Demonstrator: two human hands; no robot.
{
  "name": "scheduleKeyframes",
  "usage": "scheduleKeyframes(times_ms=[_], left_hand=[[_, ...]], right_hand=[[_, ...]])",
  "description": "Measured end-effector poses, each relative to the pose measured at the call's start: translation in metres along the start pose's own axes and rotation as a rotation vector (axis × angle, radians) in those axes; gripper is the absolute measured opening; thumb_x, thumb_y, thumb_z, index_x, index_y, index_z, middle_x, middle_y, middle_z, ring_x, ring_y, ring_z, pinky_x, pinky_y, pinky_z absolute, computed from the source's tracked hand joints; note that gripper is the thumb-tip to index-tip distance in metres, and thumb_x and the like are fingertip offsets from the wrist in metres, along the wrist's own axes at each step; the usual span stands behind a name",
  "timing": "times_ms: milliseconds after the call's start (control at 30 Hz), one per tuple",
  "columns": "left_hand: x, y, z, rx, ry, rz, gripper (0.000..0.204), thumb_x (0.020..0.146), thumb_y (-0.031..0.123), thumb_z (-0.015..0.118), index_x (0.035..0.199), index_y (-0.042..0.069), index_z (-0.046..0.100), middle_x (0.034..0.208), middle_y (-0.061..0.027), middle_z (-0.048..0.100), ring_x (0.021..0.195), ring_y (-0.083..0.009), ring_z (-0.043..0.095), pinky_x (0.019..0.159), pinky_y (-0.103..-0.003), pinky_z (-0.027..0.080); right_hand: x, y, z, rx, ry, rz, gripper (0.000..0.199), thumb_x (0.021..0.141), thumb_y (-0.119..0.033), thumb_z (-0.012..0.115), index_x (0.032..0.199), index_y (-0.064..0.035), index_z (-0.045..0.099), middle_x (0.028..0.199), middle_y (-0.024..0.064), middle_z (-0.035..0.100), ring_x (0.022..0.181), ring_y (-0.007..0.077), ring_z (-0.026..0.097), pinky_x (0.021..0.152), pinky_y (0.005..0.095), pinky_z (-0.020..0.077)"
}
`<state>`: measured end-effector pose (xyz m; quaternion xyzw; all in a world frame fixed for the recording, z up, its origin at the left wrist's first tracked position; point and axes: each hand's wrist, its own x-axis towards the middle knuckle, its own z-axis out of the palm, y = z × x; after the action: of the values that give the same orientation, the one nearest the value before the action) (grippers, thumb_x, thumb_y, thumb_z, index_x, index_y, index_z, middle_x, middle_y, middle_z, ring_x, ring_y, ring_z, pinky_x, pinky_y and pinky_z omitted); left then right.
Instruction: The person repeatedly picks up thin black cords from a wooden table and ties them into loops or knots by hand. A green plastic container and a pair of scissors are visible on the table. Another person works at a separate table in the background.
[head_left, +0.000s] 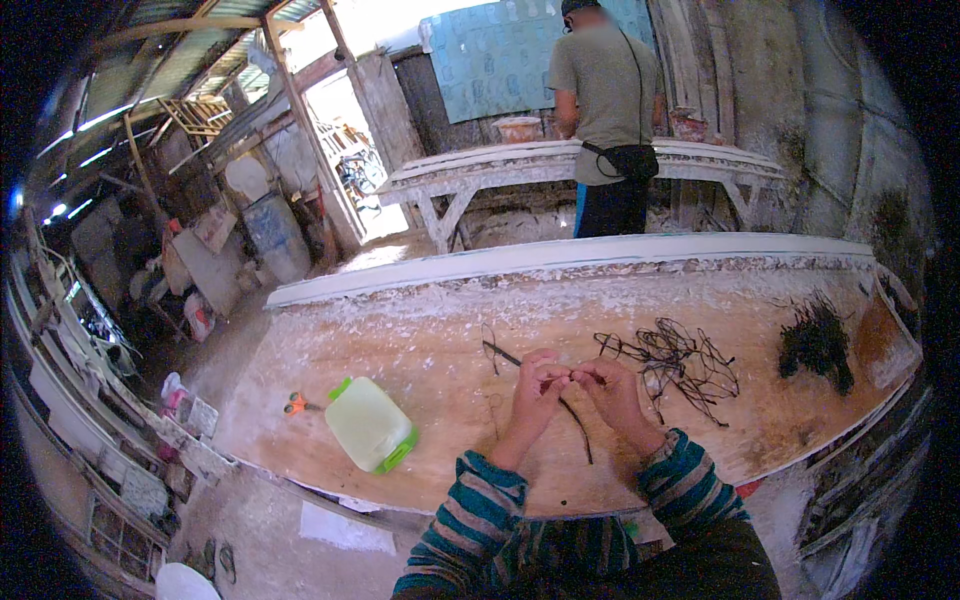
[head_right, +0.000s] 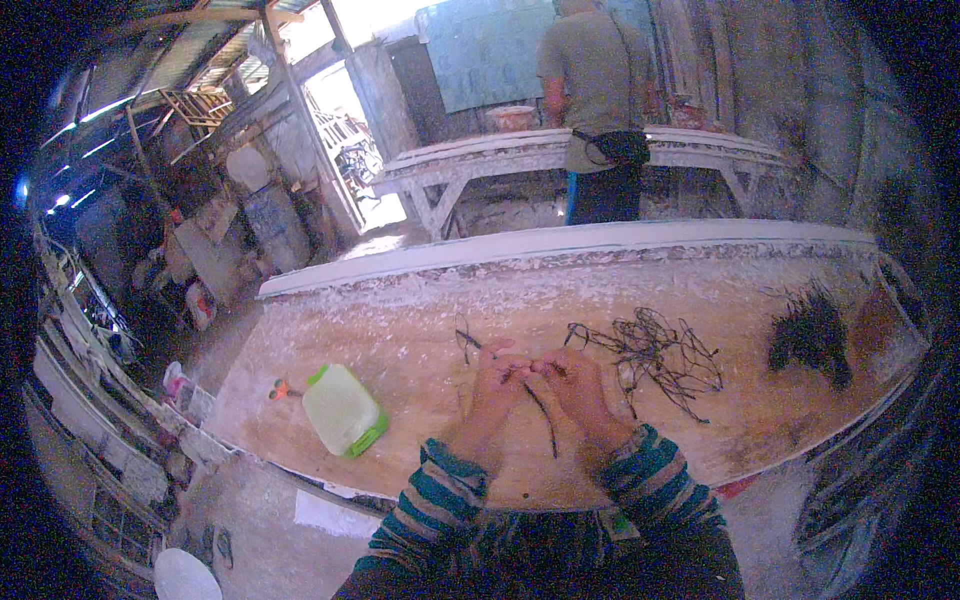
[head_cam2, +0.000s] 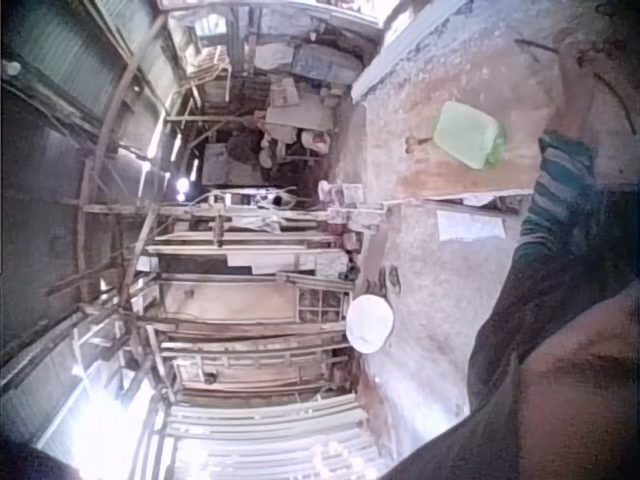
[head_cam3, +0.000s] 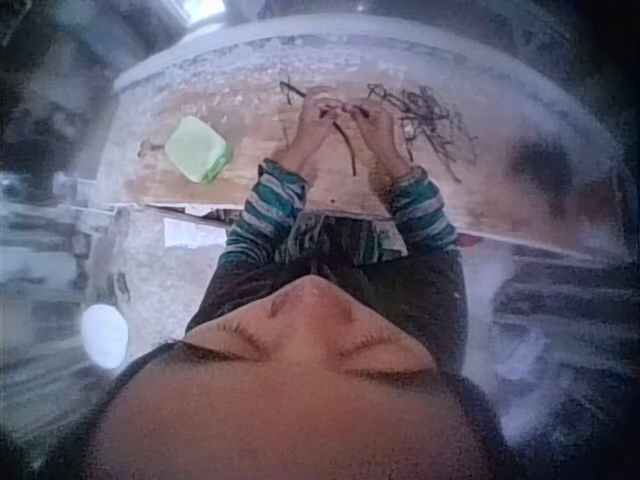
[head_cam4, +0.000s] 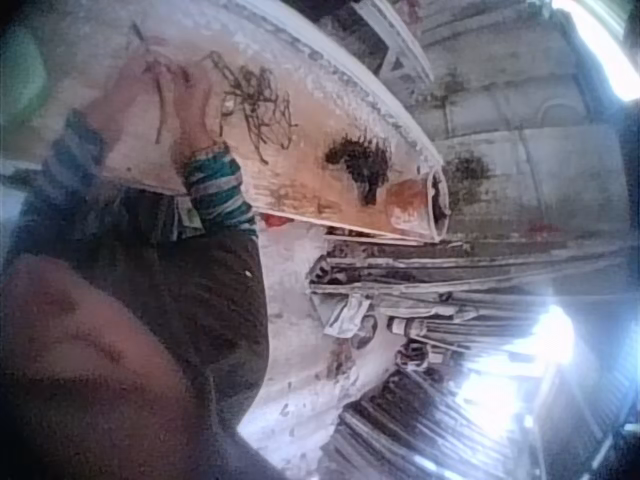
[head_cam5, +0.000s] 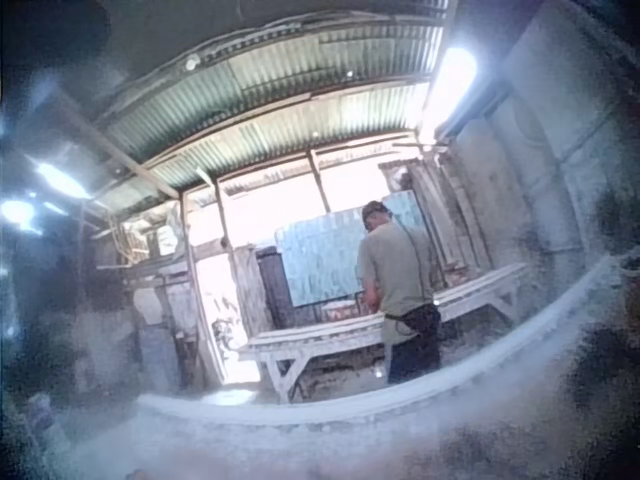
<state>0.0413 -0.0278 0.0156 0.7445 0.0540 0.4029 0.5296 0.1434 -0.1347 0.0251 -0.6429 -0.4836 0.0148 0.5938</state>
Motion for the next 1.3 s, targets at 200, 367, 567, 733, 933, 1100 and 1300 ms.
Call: scheduleKeyframes(times_ms=[200,367,567,733,933,1100,1300], left_hand=[[0.000,-0.005,0.000,-0.122,0.015,-0.071,0.044,0.082,-0.001,0.053,0.119,0.008,0.032,0.088,-0.0058,0.058,0.083,-0.0114,0.054,0.073,-0.023,0.042],[-0.003,-0.008,0.005,-0.109,0.035,-0.028,0.048,0.081,0.000,0.055,0.122,0.006,0.030,0.087,-0.0069,0.058,0.081,-0.0122,0.055,0.072,-0.024,0.043],[-0.004,-0.006,0.003,0.017,0.033,0.009,0.049,0.082,0.002,0.054,0.123,0.004,0.029,0.088,-0.0076,0.058,0.080,-0.0135,0.056,0.072,-0.025,0.044],[-0.003,-0.012,0.005,0.093,0.074,0.040,0.047,0.082,0.003,0.055,0.123,0.004,0.031,0.090,-0.0081,0.058,0.080,-0.0143,0.056,0.073,-0.027,0.045],[-0.001,-0.005,0.003,0.014,0.087,-0.051,0.021,0.083,0.005,0.054,0.104,0.004,0.047,0.087,-0.0056,0.057,0.081,-0.0124,0.053,0.072,-0.025,0.044],[-0.001,0.002,0.002,0.056,0.054,-0.087,0.011,0.085,0.009,0.053,0.093,0.002,0.052,0.084,-0.0037,0.056,0.080,-0.0114,0.052,0.069,-0.023,0.042],[-0.001,0.001,0.002,0.018,0.042,-0.110,0.014,0.085,0.010,0.053,0.096,0.002,0.055,0.086,-0.0036,0.054,0.082,-0.0114,0.052,0.069,-0.023,0.042]], right_hand=[[0.004,-0.015,-0.008,-0.111,-0.042,-0.139,0.014,0.075,-0.008,0.061,0.088,-0.0037,0.063,0.074,0.0113,0.059,0.068,0.0251,0.057,0.060,0.0325,0.0456],[0.003,-0.012,-0.007,-0.192,-0.067,-0.111,0.009,0.075,-0.008,0.060,0.082,-0.0023,0.061,0.074,0.0122,0.057,0.070,0.0285,0.056,0.061,0.0355,0.0453],[0.001,-0.006,-0.004,-0.161,-0.059,-0.108,0.011,0.076,-0.010,0.059,0.083,-0.0023,0.056,0.076,0.0141,0.055,0.067,0.0299,0.054,0.060,0.0358,0.0444],[0.001,0.005,0.002,0.053,-0.153,0.043,0.011,0.080,-0.013,0.057,0.081,-0.0028,0.054,0.075,0.0085,0.054,0.065,0.0186,0.051,0.059,0.0306,0.0430],[0.001,0.003,0.000,0.601,-0.268,0.333,0.008,0.084,-0.011,0.054,0.078,-0.0062,0.053,0.077,-0.0032,0.052,0.073,0.0063,0.047,0.066,0.0220,0.0418],[0.001,0.013,0.001,0.729,-0.270,0.387,0.004,0.084,-0.010,0.054,0.083,-0.0057,0.054,0.078,-0.0028,0.053,0.074,0.0065,0.049,0.068,0.0209,0.0416],[0.000,0.013,0.003,0.828,-0.248,0.458,0.010,0.085,-0.010,0.053,0.092,-0.0040,0.056,0.085,0.0007,0.057,0.075,0.0090,0.053,0.071,0.0226,0.0439]])
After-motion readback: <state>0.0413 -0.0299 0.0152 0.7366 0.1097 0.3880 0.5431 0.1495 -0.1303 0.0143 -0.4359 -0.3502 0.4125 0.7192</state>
